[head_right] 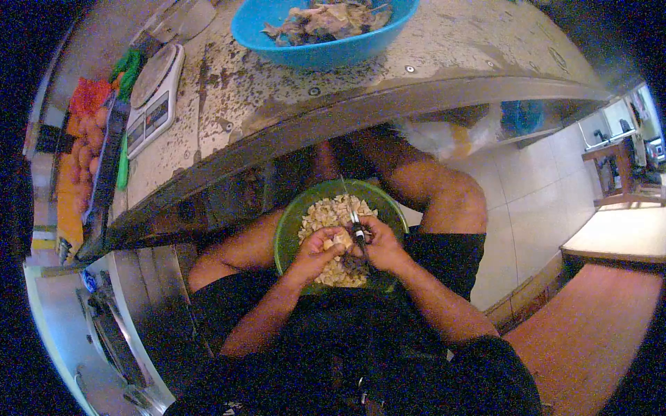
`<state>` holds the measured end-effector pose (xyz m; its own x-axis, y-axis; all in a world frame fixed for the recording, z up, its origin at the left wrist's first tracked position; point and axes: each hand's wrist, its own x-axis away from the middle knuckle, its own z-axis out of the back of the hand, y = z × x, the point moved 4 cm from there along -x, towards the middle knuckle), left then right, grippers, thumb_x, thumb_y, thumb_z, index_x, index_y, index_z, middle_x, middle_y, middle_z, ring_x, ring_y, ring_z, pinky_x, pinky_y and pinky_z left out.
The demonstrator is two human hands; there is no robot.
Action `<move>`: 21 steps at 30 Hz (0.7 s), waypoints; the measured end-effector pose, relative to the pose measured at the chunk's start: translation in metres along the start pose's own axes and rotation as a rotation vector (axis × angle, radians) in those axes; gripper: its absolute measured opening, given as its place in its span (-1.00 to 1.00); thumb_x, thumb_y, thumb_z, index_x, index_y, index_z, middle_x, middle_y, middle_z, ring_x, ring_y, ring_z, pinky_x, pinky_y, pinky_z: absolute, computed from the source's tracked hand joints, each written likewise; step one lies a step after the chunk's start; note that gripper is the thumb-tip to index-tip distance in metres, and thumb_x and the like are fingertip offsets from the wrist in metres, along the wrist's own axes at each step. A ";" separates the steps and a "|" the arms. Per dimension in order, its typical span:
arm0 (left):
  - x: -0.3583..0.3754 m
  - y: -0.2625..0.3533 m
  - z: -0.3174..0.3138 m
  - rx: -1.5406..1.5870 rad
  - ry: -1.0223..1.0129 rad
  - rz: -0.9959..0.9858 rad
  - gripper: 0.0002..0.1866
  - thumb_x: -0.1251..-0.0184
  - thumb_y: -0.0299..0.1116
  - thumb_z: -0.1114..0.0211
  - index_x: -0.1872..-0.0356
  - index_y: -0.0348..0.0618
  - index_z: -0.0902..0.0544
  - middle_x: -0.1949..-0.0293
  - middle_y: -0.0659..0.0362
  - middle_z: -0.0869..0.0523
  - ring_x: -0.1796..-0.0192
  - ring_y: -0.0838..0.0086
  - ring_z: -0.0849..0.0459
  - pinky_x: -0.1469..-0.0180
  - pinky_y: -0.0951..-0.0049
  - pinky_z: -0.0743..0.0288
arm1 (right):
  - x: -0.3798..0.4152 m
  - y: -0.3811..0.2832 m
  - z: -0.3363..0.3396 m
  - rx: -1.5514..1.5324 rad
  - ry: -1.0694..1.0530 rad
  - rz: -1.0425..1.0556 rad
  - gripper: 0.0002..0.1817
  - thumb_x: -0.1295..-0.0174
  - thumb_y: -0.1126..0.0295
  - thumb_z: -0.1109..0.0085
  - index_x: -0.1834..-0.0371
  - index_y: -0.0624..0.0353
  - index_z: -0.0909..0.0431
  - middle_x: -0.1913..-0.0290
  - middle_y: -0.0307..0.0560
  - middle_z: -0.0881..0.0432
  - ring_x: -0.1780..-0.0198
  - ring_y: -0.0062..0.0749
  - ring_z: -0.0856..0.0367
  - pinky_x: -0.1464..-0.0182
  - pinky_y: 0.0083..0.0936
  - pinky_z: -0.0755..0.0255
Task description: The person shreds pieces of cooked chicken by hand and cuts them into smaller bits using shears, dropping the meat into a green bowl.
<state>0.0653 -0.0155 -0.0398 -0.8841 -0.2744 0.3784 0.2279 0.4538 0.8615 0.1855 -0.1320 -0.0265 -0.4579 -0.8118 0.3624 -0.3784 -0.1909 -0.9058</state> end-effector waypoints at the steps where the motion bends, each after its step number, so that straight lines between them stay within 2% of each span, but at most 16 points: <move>1: 0.000 0.001 0.001 -0.128 0.039 -0.021 -0.64 -0.24 -0.49 -0.24 -0.07 -0.22 -0.46 0.03 0.19 -0.61 0.03 0.51 -0.57 -0.08 0.47 -0.44 | 0.000 0.000 0.000 0.000 -0.002 0.000 -0.38 0.12 0.58 -0.39 -0.09 0.20 -0.37 0.05 -0.20 -0.57 0.05 -0.54 -0.54 -0.05 -0.54 -0.44; 2: 0.000 0.002 0.001 -0.256 0.077 -0.042 -0.65 -0.23 -0.49 -0.25 -0.05 -0.22 -0.47 0.03 0.18 -0.61 0.02 0.50 -0.57 -0.09 0.47 -0.43 | -0.001 -0.002 0.001 -0.024 0.000 0.028 -0.39 0.12 0.59 -0.37 -0.08 0.19 -0.37 0.05 -0.20 -0.57 0.05 -0.54 -0.54 -0.05 -0.54 -0.43; 3: 0.000 0.001 0.003 -0.256 0.077 -0.043 -0.65 -0.23 -0.49 -0.25 -0.05 -0.22 -0.47 0.03 0.18 -0.61 0.02 0.50 -0.57 -0.09 0.47 -0.43 | -0.001 -0.008 0.001 -0.048 0.003 0.056 -0.41 0.12 0.61 -0.36 -0.07 0.19 -0.38 0.04 -0.19 -0.56 0.04 -0.54 -0.53 -0.05 -0.54 -0.43; 5: 0.003 0.002 0.008 -0.541 0.098 -0.176 -0.64 -0.18 -0.47 -0.29 -0.03 -0.18 -0.51 0.05 0.14 -0.62 0.03 0.40 -0.59 -0.12 0.41 -0.42 | 0.001 -0.018 0.002 -0.020 0.021 0.038 -0.42 0.11 0.61 -0.36 -0.05 0.19 -0.38 0.05 -0.20 -0.56 0.05 -0.54 -0.53 -0.04 -0.55 -0.43; 6: 0.004 0.000 0.011 -0.541 0.098 -0.177 -0.64 -0.18 -0.47 -0.29 -0.03 -0.18 -0.51 0.05 0.14 -0.62 0.03 0.40 -0.59 -0.12 0.41 -0.42 | 0.001 -0.021 0.003 0.007 0.039 0.020 -0.43 0.11 0.61 -0.35 -0.04 0.18 -0.38 0.06 -0.20 -0.56 0.05 -0.54 -0.53 -0.03 -0.56 -0.44; 8: 0.008 0.003 0.015 -0.798 0.121 -0.323 -0.62 -0.07 -0.49 -0.28 0.02 -0.21 -0.54 0.07 0.01 -0.60 -0.01 0.20 -0.58 -0.16 0.33 -0.37 | -0.001 -0.019 0.005 -0.015 0.054 0.055 -0.44 0.10 0.61 -0.35 -0.04 0.17 -0.38 0.07 -0.21 -0.55 0.06 -0.54 -0.53 -0.02 -0.56 -0.44; 11: 0.010 0.010 0.017 -0.887 0.120 -0.364 -0.61 -0.04 -0.49 -0.28 0.02 -0.16 -0.55 0.06 -0.03 -0.60 -0.05 0.10 -0.55 -0.19 0.27 -0.35 | -0.004 -0.012 0.009 -0.003 0.073 0.105 -0.45 0.09 0.60 -0.36 -0.04 0.17 -0.38 0.09 -0.22 -0.55 0.09 -0.55 -0.52 0.01 -0.56 -0.45; 14: 0.013 0.019 0.018 -0.947 0.212 -0.417 -0.63 -0.10 -0.45 -0.30 0.01 -0.19 -0.56 0.04 0.01 -0.62 -0.08 0.21 -0.55 -0.19 0.31 -0.36 | -0.003 -0.012 0.007 0.118 0.074 0.159 -0.45 0.07 0.61 -0.35 -0.04 0.18 -0.37 0.11 -0.24 -0.53 0.13 -0.58 -0.51 0.06 -0.59 -0.44; 15: 0.011 0.018 0.020 -0.946 0.212 -0.416 -0.63 -0.10 -0.45 -0.30 0.01 -0.19 -0.56 0.04 0.01 -0.62 -0.08 0.21 -0.55 -0.19 0.31 -0.36 | -0.002 -0.018 0.003 0.205 0.071 0.198 -0.45 0.06 0.63 -0.33 -0.04 0.19 -0.35 0.12 -0.24 -0.52 0.15 -0.59 -0.51 0.10 -0.61 -0.44; 17: 0.002 0.006 0.026 -0.486 0.090 -0.165 -0.58 -0.19 -0.40 -0.31 -0.09 -0.20 -0.51 0.00 0.13 -0.61 -0.11 0.39 -0.50 -0.20 0.37 -0.34 | 0.003 -0.025 -0.002 0.237 0.059 0.142 -0.44 0.06 0.62 -0.34 -0.06 0.21 -0.34 0.15 -0.24 -0.52 0.16 -0.59 -0.51 0.11 -0.61 -0.44; 19: 0.002 0.015 0.019 -0.393 0.041 -0.137 -0.62 -0.22 -0.40 -0.28 -0.07 -0.21 -0.52 0.03 0.16 -0.62 -0.08 0.42 -0.51 -0.19 0.39 -0.35 | 0.004 -0.023 -0.004 0.268 0.046 0.087 -0.42 0.06 0.61 -0.35 -0.08 0.22 -0.33 0.17 -0.24 -0.53 0.17 -0.59 -0.52 0.12 -0.61 -0.45; 21: 0.002 0.018 0.011 -0.301 -0.009 -0.108 -0.66 -0.26 -0.41 -0.26 -0.05 -0.22 -0.52 0.05 0.18 -0.62 -0.05 0.46 -0.52 -0.17 0.41 -0.36 | 0.001 -0.018 -0.005 0.347 0.029 0.190 -0.40 0.05 0.59 -0.36 -0.10 0.24 -0.33 0.19 -0.24 -0.54 0.19 -0.59 -0.52 0.13 -0.61 -0.44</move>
<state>0.0625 0.0017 -0.0275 -0.9129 -0.2994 0.2775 0.2417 0.1512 0.9585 0.1873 -0.1267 -0.0085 -0.5183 -0.8355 0.1823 0.0076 -0.2177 -0.9760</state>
